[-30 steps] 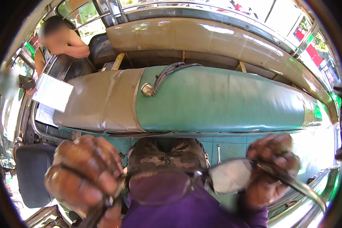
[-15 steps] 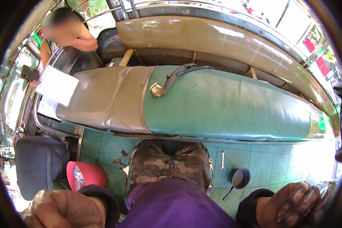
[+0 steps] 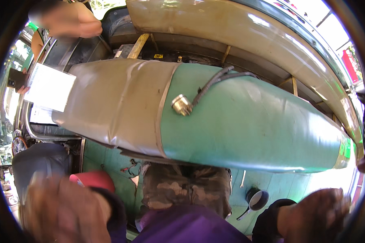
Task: The person works on the wiring under the seat of a jeepney, using pliers and a wrench to adjust connections. They retrieve tools from a workshop and return to the vehicle to continue the repair.
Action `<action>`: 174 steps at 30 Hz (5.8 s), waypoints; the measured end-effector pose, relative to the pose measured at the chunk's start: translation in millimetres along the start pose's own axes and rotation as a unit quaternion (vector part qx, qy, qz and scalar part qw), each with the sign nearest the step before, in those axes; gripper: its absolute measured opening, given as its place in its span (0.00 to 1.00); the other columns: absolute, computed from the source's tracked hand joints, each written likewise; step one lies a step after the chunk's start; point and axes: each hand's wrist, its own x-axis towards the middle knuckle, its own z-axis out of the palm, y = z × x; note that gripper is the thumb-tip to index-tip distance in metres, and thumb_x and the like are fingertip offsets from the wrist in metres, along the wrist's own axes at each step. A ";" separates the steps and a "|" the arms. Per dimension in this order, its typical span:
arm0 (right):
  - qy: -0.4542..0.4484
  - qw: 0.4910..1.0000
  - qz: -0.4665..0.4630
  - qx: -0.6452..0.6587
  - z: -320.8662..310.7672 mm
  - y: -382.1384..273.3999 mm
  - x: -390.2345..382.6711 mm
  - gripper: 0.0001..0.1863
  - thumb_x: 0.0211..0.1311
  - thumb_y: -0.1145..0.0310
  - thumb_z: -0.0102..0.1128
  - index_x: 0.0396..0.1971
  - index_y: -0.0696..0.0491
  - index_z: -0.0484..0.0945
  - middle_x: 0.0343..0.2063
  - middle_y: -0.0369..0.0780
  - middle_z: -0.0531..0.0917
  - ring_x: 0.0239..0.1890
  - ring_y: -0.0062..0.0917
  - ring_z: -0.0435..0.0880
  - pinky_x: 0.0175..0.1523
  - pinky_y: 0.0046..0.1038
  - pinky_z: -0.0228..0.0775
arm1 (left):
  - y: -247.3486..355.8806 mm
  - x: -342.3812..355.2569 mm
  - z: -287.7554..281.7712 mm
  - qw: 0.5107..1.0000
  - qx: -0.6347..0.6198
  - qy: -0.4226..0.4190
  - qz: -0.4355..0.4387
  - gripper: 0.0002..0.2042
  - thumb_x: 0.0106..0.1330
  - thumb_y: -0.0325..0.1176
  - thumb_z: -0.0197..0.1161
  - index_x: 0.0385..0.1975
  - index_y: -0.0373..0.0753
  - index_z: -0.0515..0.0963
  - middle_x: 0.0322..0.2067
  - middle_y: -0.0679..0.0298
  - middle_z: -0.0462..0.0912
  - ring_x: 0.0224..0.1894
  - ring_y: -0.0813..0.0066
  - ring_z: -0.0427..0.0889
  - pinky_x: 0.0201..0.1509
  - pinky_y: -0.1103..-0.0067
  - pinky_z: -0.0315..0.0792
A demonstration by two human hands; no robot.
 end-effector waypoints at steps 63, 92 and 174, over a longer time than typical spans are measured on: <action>-0.720 0.599 0.119 -0.331 440.4 673.9 -115.8 0.41 0.51 0.46 0.71 0.61 0.57 0.76 0.53 0.57 0.82 0.59 0.50 0.79 0.67 0.41 0.70 | -623.6 -95.8 161.7 0.787 0.101 0.057 -0.606 0.19 0.58 0.36 0.67 0.41 0.24 0.83 0.35 0.46 0.87 0.34 0.61 0.86 0.43 0.71 0.77; -0.780 0.578 -0.020 -0.240 457.8 664.3 -142.0 0.35 0.50 0.50 0.74 0.57 0.54 0.78 0.56 0.47 0.79 0.65 0.44 0.73 0.72 0.42 0.62 | -617.4 -88.0 164.5 0.772 0.061 0.057 -0.630 0.18 0.60 0.35 0.68 0.43 0.25 0.83 0.33 0.51 0.87 0.29 0.71 0.84 0.37 0.75 0.77; -0.771 0.613 -0.010 -0.175 456.8 661.9 -138.4 0.31 0.54 0.59 0.72 0.58 0.56 0.77 0.57 0.52 0.78 0.63 0.47 0.75 0.68 0.41 0.68 | -610.9 -74.5 157.2 0.724 -0.075 0.163 -0.666 0.16 0.66 0.29 0.67 0.50 0.26 0.81 0.40 0.61 0.86 0.43 0.78 0.81 0.52 0.82 0.73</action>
